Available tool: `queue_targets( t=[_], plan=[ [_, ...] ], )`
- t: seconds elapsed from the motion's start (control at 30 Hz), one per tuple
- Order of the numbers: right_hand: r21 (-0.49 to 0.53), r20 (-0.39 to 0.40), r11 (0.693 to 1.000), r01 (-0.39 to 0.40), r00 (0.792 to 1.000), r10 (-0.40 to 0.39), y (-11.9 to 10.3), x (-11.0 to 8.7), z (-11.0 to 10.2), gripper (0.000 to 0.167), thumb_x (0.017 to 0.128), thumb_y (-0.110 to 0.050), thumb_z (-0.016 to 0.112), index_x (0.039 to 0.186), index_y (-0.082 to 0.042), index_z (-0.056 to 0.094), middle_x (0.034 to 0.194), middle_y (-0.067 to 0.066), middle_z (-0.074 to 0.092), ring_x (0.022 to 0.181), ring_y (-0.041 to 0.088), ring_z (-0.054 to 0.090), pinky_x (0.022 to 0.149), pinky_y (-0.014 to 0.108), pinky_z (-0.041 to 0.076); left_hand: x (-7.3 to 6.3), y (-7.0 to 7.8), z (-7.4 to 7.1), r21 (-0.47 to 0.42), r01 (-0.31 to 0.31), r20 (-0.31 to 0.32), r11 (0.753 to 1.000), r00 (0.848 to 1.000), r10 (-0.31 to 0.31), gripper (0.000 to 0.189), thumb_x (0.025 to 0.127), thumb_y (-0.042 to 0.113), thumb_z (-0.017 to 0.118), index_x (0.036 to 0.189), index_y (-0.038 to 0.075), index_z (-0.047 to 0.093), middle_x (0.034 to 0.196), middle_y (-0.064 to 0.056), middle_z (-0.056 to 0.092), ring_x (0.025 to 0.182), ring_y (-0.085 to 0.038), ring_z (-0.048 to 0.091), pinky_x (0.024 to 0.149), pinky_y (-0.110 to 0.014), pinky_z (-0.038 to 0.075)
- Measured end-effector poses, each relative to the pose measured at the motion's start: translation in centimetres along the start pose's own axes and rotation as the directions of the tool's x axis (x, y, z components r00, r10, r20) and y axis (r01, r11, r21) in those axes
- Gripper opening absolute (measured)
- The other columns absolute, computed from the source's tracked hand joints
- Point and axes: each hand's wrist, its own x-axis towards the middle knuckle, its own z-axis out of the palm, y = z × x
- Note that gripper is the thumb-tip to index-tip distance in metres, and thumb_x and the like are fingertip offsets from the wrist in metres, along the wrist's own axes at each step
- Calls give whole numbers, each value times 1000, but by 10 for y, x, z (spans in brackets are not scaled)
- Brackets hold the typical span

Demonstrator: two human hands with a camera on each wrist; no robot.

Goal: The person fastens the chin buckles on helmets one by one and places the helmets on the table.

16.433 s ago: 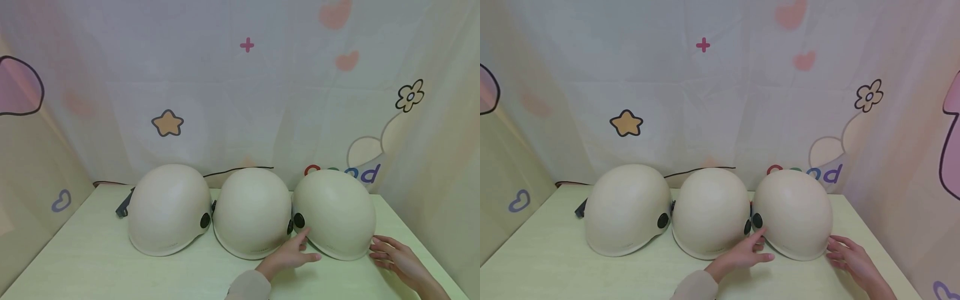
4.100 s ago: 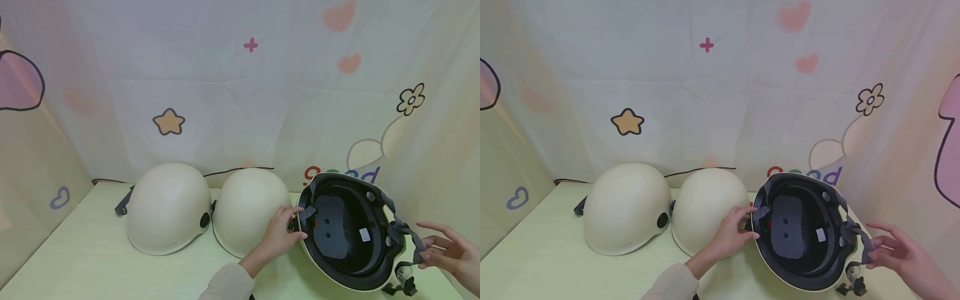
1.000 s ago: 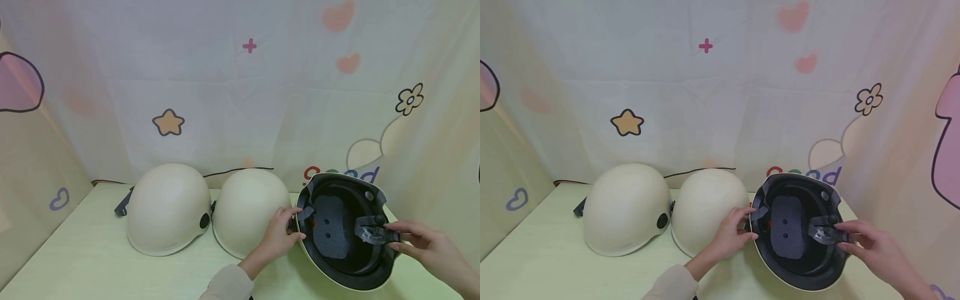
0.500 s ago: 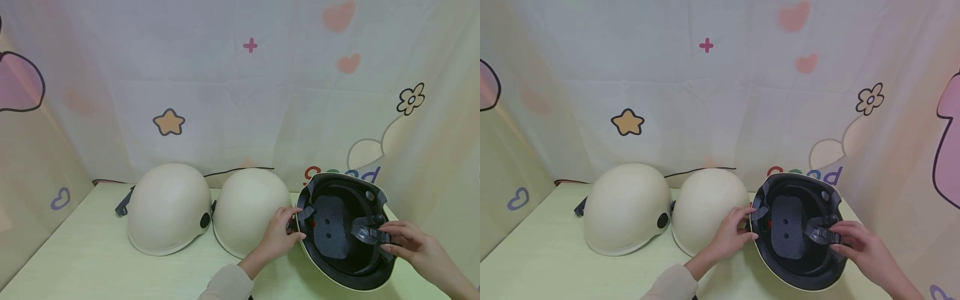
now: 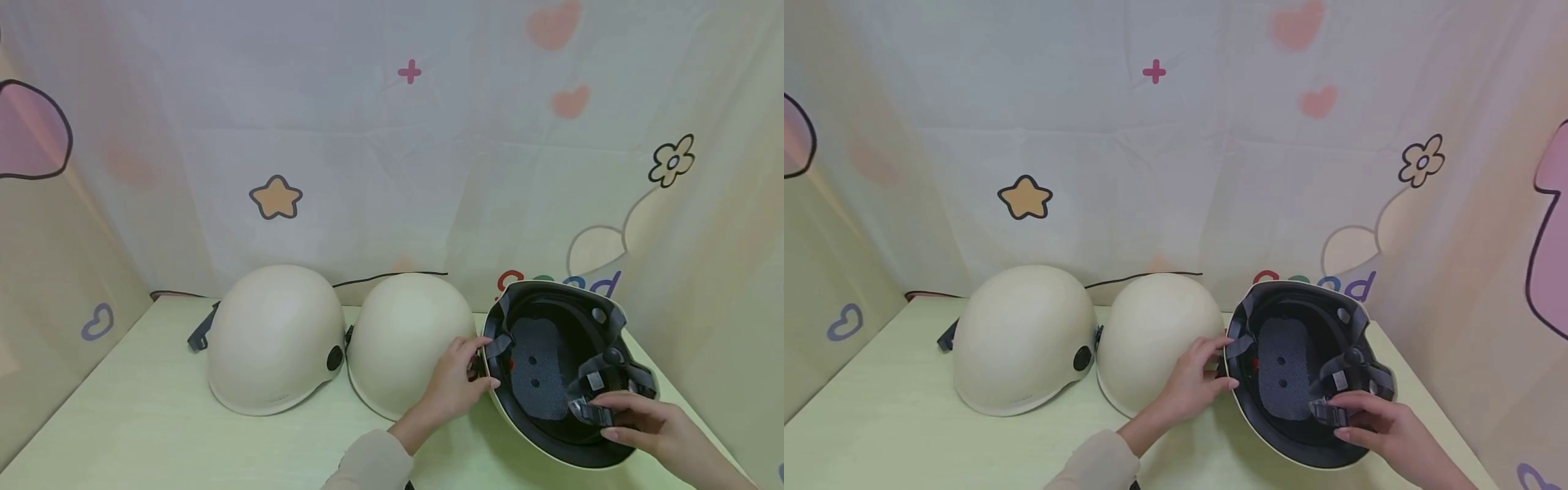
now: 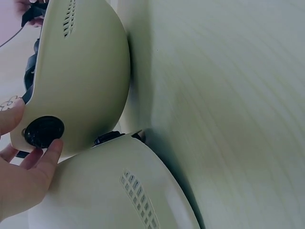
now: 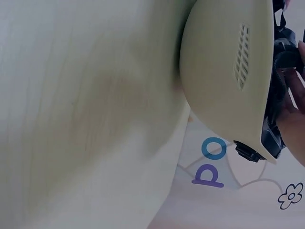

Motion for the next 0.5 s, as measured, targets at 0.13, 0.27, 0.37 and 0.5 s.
queue_targets(
  t=[0.13, 0.27, 0.37, 0.5],
  plan=[
    [35, 13, 998, 42, 999, -43, 4, 0, 5, 41, 78, 17, 58, 115, 0, 58, 109, -11, 59, 84, 11, 61, 68, 21, 51, -1, 0, -1, 48, -13, -4, 999, 1000, 13, 52, 76, 15, 75, 123, 9, 55, 106, -8, 53, 79, -19, 51, 67, -18, 42],
    [51, 43, 998, 27, 999, -29, 4, 1, 6, 40, 79, 16, 57, 115, -1, 58, 108, -11, 59, 84, 12, 61, 67, 23, 51, -1, 2, -1, 85, -13, 4, 996, 1000, 13, 52, 76, 20, 75, 123, 10, 55, 104, -7, 52, 80, -16, 50, 68, -19, 41],
    [46, 51, 999, 27, 998, -29, 4, 1, 6, 40, 80, 16, 57, 116, -1, 58, 108, -10, 59, 85, 12, 61, 68, 23, 52, -2, 5, -1, 104, 1, 9, 995, 1000, -2, 52, 77, 24, 74, 124, 11, 55, 107, -6, 52, 88, -15, 52, 74, -21, 43],
    [44, 54, 998, 52, 997, -55, 5, 2, 7, 41, 78, 18, 57, 115, 0, 58, 107, -8, 59, 86, 11, 61, 68, 22, 51, -1, 9, -1, 123, 28, -4, 992, 1000, -27, 50, 79, 29, 72, 122, 13, 56, 110, -3, 50, 94, -14, 52, 81, -25, 44]
  ],
)
